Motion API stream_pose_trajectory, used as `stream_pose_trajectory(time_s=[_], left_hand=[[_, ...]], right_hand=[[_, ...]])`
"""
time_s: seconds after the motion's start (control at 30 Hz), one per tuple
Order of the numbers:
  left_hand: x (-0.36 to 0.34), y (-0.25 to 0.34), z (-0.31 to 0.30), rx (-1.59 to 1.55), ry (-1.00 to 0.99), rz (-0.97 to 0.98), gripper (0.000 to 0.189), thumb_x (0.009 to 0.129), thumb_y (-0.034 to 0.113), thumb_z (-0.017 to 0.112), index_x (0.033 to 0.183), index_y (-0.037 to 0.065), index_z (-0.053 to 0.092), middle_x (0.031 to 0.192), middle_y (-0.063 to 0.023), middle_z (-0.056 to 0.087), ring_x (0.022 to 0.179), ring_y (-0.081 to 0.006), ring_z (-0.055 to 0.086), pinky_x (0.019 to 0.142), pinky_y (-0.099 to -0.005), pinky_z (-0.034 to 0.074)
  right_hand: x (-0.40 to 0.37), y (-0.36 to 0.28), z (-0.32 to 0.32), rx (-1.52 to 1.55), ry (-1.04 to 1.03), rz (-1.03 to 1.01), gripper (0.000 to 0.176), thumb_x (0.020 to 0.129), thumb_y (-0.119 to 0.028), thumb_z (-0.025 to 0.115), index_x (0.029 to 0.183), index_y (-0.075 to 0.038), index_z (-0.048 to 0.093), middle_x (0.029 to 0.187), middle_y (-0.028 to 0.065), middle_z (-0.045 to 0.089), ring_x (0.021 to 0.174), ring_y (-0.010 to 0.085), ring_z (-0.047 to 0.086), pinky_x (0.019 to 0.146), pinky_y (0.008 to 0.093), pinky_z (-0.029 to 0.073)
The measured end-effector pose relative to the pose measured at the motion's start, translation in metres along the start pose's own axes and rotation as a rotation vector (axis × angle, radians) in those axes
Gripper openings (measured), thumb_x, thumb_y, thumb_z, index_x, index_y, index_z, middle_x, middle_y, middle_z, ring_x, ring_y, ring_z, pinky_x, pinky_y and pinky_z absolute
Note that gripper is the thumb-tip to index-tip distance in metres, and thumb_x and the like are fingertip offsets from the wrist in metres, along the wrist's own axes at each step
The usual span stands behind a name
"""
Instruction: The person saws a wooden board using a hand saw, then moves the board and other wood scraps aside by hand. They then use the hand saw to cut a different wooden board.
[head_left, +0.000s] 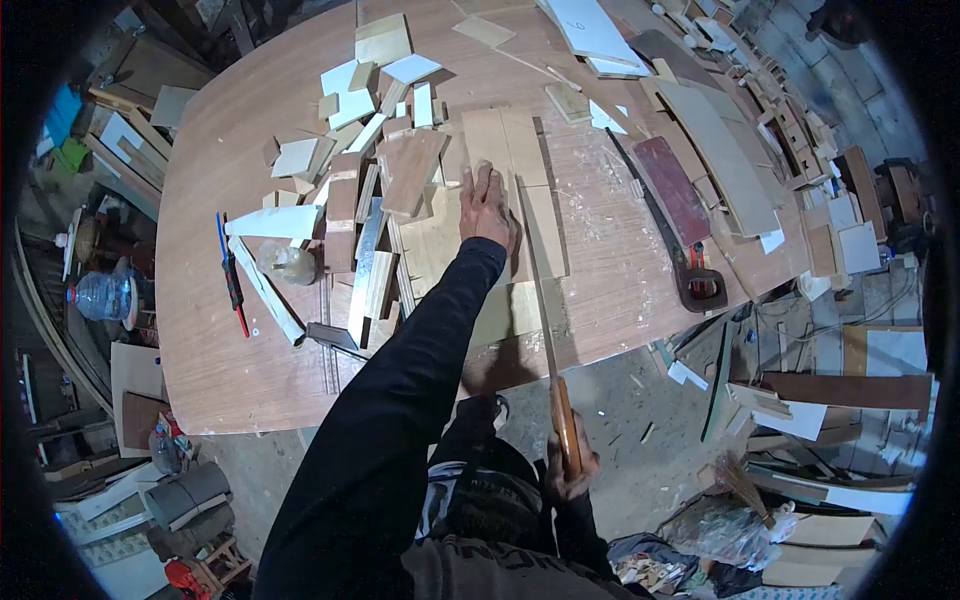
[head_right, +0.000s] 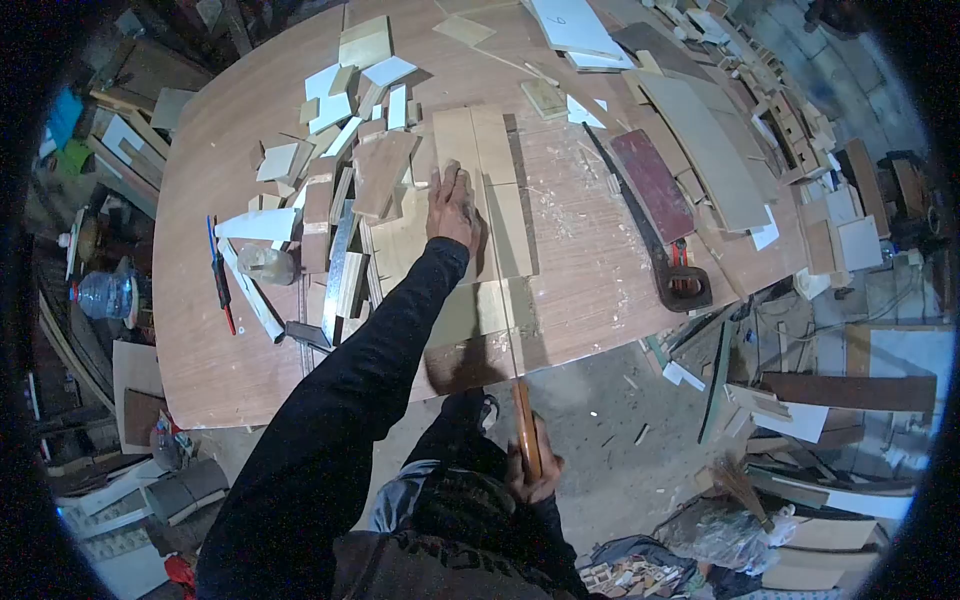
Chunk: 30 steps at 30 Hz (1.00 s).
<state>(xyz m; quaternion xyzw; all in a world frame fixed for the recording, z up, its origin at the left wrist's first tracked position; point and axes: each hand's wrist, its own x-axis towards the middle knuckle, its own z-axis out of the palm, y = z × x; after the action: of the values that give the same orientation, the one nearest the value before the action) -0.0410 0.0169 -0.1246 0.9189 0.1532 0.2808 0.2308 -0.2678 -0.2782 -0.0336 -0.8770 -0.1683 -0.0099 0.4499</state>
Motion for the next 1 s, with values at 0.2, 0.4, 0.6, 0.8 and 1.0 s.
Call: stream_pose_trajectory(time_s=[0.2,0.4,0.6,0.8,1.0], left_hand=[[-0.001,0.001,-0.001,-0.018,-0.021,-0.030,0.056,0.077,0.002,0.052,0.132,-0.004,0.048,0.147,-0.0192,0.037,0.140,-0.0446,0.022,0.116,-0.0450,0.025],[0.001,0.000,0.001,-0.001,-0.013,-0.014,0.059,0.075,0.000,0.051,0.134,-0.003,0.047,0.148,-0.0178,0.037,0.140,-0.0443,0.023,0.117,-0.0443,0.023],[-0.006,0.002,-0.001,-0.038,0.001,-0.015,0.054,0.078,0.005,0.054,0.131,-0.005,0.050,0.147,-0.0185,0.039,0.140,-0.0437,0.023,0.117,-0.0434,0.021],[-0.005,0.003,0.000,-0.053,-0.025,-0.052,0.055,0.078,0.002,0.053,0.132,-0.004,0.049,0.147,-0.0175,0.038,0.139,-0.0439,0.024,0.117,-0.0435,0.023],[-0.003,0.001,-0.002,-0.012,-0.037,-0.050,0.055,0.080,0.004,0.053,0.134,-0.002,0.048,0.150,-0.0131,0.035,0.140,-0.0417,0.025,0.116,-0.0413,0.026]], right_hand=[[-0.003,0.007,0.003,0.135,-0.133,0.315,0.042,0.092,-0.026,0.061,0.126,-0.001,0.057,0.102,0.0116,0.067,0.079,0.0155,0.065,0.070,0.0278,0.052],[0.008,0.005,0.007,0.146,-0.067,0.235,0.040,0.092,-0.029,0.061,0.125,-0.006,0.058,0.097,0.0134,0.067,0.075,0.0204,0.068,0.063,0.0293,0.051],[0.011,0.007,0.004,0.091,-0.040,0.171,0.043,0.094,-0.032,0.058,0.125,-0.003,0.057,0.100,0.0145,0.067,0.077,0.0206,0.067,0.067,0.0296,0.052],[0.005,-0.013,-0.004,0.077,-0.064,0.260,0.047,0.094,-0.036,0.056,0.123,0.001,0.058,0.095,0.0144,0.067,0.073,0.0200,0.066,0.066,0.0302,0.052],[-0.001,-0.002,-0.002,0.048,-0.038,0.134,0.045,0.093,-0.032,0.061,0.126,-0.003,0.056,0.092,0.0127,0.066,0.072,0.0172,0.065,0.064,0.0282,0.051]])
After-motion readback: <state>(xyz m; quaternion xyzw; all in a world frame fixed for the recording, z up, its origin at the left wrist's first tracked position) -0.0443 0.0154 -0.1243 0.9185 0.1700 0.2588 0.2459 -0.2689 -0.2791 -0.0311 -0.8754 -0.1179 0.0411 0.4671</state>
